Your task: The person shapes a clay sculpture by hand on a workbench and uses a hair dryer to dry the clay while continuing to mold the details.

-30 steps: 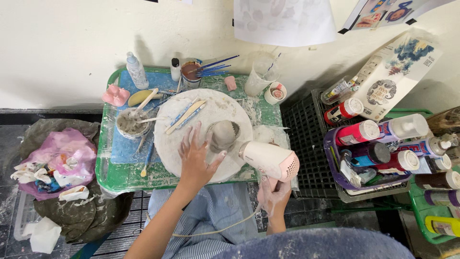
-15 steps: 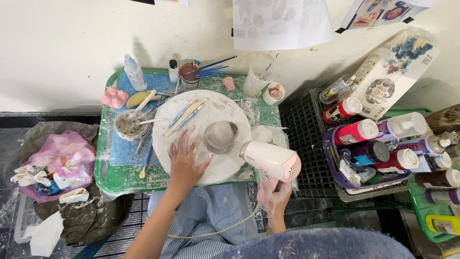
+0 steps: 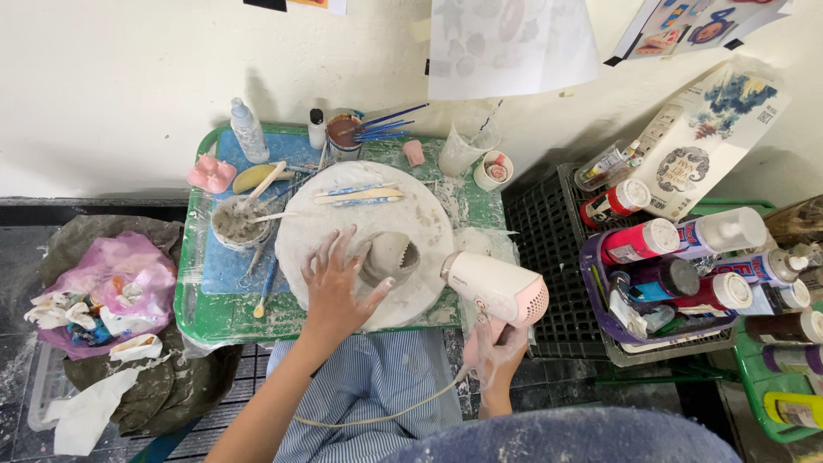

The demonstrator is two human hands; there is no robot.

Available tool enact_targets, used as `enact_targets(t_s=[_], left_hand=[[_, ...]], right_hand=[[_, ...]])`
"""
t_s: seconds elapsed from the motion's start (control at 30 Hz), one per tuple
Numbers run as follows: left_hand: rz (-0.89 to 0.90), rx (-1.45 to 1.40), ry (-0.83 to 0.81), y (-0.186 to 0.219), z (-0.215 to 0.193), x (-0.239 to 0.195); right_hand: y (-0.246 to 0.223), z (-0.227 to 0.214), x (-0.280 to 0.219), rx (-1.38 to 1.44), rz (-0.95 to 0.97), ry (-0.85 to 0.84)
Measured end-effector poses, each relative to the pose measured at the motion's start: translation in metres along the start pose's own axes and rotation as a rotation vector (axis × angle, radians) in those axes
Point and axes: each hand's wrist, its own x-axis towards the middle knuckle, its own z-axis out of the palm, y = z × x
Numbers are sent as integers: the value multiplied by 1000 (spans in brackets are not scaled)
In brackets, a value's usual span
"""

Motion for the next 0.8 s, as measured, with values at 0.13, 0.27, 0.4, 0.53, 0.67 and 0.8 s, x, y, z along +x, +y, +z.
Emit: enact_targets(t_s=[0.13, 0.27, 0.4, 0.53, 0.67, 0.8], left_hand=[[-80, -21, -2, 6, -1, -3], [-92, -13, -2, 11, -8, -16], [-90, 34, 12, 12, -7, -18], [-51, 49, -14, 10, 6, -13], [-29, 23, 4, 15, 21, -25], [-59, -96, 70, 9, 25, -31]], right_hand=[[0, -1, -2, 12, 16, 10], [1, -3, -3, 30, 33, 16], [4, -3, -2, 35, 34, 12], [7, -3, -2, 21, 9, -4], [7, -3, -2, 17, 75, -1], [7, -3, -1, 23, 54, -1]])
